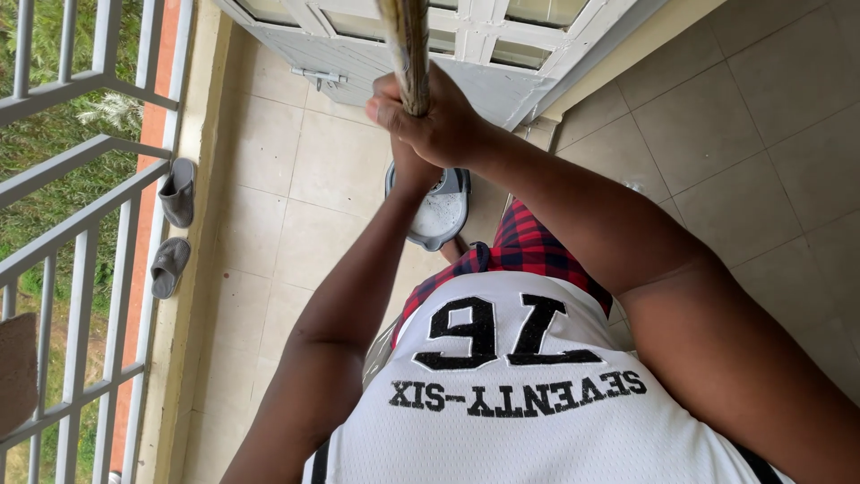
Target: Mopping the tiled floor of a balcony and an indoor living area using a spin mop.
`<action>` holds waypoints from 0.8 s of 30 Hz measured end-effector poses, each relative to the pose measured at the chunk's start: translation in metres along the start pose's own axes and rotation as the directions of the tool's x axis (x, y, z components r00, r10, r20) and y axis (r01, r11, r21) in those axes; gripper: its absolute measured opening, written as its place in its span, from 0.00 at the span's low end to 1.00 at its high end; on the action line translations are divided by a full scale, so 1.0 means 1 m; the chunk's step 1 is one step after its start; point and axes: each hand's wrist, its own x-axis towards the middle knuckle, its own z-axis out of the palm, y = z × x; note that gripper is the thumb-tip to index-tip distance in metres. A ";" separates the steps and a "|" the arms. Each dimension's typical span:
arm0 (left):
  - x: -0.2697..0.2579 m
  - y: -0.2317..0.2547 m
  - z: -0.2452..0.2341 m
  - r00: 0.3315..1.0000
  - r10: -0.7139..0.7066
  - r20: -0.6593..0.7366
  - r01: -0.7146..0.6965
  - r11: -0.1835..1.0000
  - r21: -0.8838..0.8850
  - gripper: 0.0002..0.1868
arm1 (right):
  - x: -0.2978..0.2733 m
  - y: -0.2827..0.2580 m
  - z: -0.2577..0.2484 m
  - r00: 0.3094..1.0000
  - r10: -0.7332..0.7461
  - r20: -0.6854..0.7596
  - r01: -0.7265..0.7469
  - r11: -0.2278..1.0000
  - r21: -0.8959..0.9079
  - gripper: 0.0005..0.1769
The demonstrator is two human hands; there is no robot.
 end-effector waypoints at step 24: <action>-0.016 -0.058 -0.011 0.969 -0.244 -0.040 0.142 0.682 -0.717 0.24 | -0.002 0.007 0.059 0.945 -0.017 -0.328 -0.016 0.995 -0.099 0.23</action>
